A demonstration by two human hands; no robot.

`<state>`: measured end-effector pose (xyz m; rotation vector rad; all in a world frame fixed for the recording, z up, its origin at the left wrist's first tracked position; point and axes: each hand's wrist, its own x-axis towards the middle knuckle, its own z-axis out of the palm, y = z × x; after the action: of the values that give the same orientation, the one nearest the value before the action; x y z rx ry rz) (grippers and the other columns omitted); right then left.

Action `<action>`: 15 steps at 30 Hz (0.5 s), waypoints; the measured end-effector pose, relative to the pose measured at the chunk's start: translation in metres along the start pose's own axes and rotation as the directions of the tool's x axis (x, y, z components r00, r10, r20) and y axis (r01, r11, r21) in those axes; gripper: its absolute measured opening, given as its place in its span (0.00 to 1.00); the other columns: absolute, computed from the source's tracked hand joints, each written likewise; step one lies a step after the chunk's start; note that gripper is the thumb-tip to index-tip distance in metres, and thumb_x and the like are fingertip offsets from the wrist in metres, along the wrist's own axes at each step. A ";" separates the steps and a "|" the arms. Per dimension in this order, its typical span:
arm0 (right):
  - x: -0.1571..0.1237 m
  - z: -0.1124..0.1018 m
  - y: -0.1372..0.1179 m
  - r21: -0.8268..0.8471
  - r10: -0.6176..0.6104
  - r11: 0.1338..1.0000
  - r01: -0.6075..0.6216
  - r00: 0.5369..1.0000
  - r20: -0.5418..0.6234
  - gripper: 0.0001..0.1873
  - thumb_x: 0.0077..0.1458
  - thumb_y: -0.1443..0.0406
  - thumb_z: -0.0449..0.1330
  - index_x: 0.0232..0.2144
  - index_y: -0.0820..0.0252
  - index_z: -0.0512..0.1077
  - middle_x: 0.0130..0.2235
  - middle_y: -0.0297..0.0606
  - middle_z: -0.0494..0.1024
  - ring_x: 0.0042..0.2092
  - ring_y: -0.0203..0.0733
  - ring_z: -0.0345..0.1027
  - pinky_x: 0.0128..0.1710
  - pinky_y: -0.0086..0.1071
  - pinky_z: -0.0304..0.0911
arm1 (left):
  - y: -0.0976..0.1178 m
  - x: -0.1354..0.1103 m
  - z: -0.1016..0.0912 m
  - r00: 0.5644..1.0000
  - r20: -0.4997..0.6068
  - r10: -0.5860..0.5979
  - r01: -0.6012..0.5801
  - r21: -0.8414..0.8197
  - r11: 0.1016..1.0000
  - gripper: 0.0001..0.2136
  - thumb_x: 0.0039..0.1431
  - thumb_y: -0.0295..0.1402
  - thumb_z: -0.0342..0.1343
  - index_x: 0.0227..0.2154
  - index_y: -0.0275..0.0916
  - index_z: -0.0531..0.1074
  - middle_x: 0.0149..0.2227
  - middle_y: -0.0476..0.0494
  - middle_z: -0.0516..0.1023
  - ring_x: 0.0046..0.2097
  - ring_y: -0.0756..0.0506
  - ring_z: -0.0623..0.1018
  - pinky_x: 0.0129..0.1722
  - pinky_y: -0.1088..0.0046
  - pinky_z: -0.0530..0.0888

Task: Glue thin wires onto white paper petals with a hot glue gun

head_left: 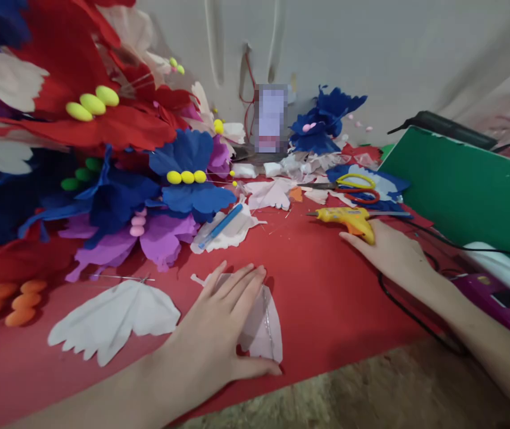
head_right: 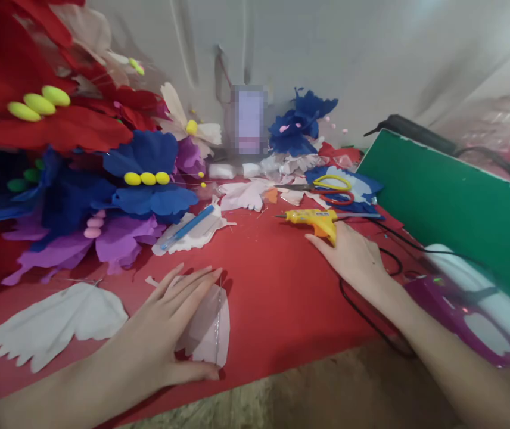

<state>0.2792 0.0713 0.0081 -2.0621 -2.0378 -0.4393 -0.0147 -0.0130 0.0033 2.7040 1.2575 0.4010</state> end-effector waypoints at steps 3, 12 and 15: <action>-0.002 0.004 0.001 -0.082 0.027 0.996 -0.027 1.000 0.007 0.26 0.50 0.44 0.47 0.30 0.61 0.66 0.29 0.45 0.74 0.29 0.50 0.68 0.20 0.34 0.54 | 0.002 0.004 -0.011 1.000 0.020 -0.009 0.009 0.024 1.000 0.40 0.49 0.58 0.47 0.56 0.28 0.57 0.57 0.32 0.63 0.57 0.35 0.65 0.56 0.52 0.59; -0.010 -0.020 -0.025 -0.019 -0.343 0.935 0.354 0.889 -0.303 0.17 0.56 0.58 0.46 0.38 0.65 0.66 0.36 0.48 0.71 0.38 0.48 0.64 0.34 0.38 0.60 | -0.031 0.016 -0.028 0.994 -0.081 -0.070 0.093 0.337 0.937 0.20 0.62 0.37 0.37 0.44 0.30 0.71 0.52 0.32 0.69 0.58 0.34 0.63 0.55 0.46 0.58; -0.018 -0.023 -0.046 0.165 -0.484 0.824 0.543 0.824 -0.295 0.11 0.56 0.66 0.47 0.36 0.63 0.67 0.38 0.45 0.72 0.40 0.45 0.64 0.39 0.39 0.60 | -0.038 0.016 -0.025 0.993 -0.077 -0.086 0.108 0.359 0.927 0.20 0.62 0.36 0.38 0.46 0.30 0.69 0.52 0.33 0.70 0.57 0.36 0.64 0.55 0.47 0.59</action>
<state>0.2317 0.0478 0.0205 -1.2246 -2.3411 -0.4677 -0.0401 0.0241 0.0212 2.9263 1.6188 0.2603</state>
